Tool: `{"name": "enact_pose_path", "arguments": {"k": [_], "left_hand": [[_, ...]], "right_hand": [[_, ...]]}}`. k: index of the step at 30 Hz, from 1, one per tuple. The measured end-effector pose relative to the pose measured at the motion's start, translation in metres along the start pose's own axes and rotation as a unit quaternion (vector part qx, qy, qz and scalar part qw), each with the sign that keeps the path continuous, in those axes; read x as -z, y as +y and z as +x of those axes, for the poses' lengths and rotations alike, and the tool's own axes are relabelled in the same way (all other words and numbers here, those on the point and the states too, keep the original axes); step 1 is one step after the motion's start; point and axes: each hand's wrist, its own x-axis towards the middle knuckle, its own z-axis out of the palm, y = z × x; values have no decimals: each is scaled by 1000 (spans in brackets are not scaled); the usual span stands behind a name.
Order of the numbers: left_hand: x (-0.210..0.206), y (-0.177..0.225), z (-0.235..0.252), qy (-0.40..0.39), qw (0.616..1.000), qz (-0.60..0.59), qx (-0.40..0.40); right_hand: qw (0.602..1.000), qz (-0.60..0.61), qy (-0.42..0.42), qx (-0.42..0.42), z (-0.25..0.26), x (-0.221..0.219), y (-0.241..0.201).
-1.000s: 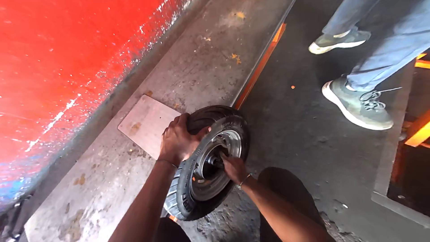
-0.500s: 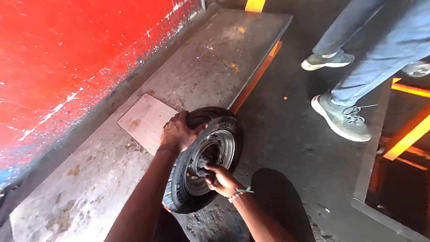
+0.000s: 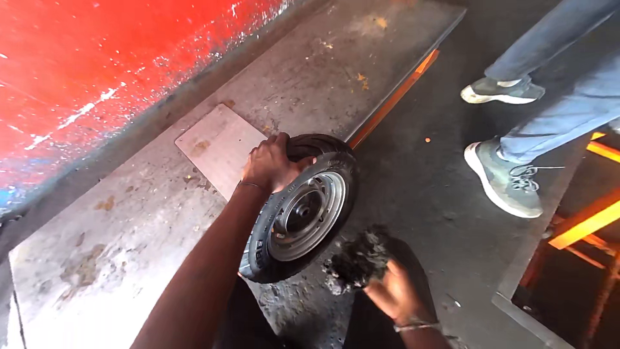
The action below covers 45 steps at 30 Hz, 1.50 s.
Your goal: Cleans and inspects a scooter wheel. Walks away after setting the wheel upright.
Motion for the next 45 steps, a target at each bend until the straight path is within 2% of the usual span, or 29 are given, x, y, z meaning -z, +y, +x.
{"name": "enact_pose_path", "arguments": {"k": [3, 6, 7, 9, 11, 12, 13, 15, 18, 20, 22, 23, 25, 26, 28, 32, 33, 35, 37, 40, 42, 43, 44, 45], "left_hand": [[2, 1, 2, 1, 1000, 7, 2], [1, 0, 0, -4, 1000, 4, 5], [1, -1, 0, -2, 1000, 3, 1], [1, 0, 1, 1, 1000, -3, -4], [2, 0, 2, 1, 1000, -1, -3], [2, 0, 2, 0, 1000, 0, -2], [1, -1, 1, -1, 1000, -1, -2], [0, -2, 1, 1, 1000, 1, -2], [0, 0, 0, 4, 1000, 2, -1], [2, 0, 1, 4, 1000, 0, -1], [1, -2, 2, -4, 1000, -2, -3], [0, -3, 1, -4, 1000, -4, -5], [1, -2, 3, 2, 1000, -3, -11], [2, -2, 3, 3, 1000, -4, -12], [2, -3, 2, -1, 1000, -3, -13], [1, -3, 2, 5, 1000, 0, -20], [2, -3, 3, 7, 1000, -2, -21], [1, -3, 2, 5, 1000, -2, -21], [0, -3, 1, 4, 1000, -4, -20], [6, -3, 4, 1, 1000, -6, -18], [5, -4, 4, -6, 1000, -8, -21], [2, -4, 3, -8, 1000, -5, -22], [-1, -4, 1, -5, 1000, -3, -26], [-1, -3, 3, 4, 1000, -1, -28]], "right_hand": [[989, 21, 81, -123, -16, -69, -16], [986, 109, -120, -43, -6, -32, 18], [986, 100, -121, -55, -2, -27, 20], [995, 23, -20, -100, -2, -34, 16], [989, -97, -11, -113, 8, -38, 17], [984, -137, 25, -112, 18, -42, 21], [978, -165, 78, -101, 31, -45, 28], [958, -238, 157, -26, 73, -42, 42], [873, -442, 195, 69, 129, -34, 50], [767, -582, 150, 223, 148, -40, 48], [641, -646, 82, 407, 166, -33, 46], [590, -658, 45, 466, 175, -25, 44], [532, -667, 5, 522, 190, -14, 39], [527, -665, 11, 530, 194, -12, 42], [571, -647, 80, 498, 189, -14, 63], [748, -548, 225, 300, 156, -32, 129], [770, -527, 245, 263, 153, -37, 135], [762, -551, 240, 241, 155, -39, 127], [697, -632, 178, 289, 164, -32, 97], [515, -726, -47, 453, 181, -32, 29], [396, -724, -184, 534, 186, -44, -5], [369, -707, -209, 566, 189, -44, -8], [373, -690, -191, 590, 191, -41, -3], [407, -673, -140, 601, 195, -37, 9]]}}
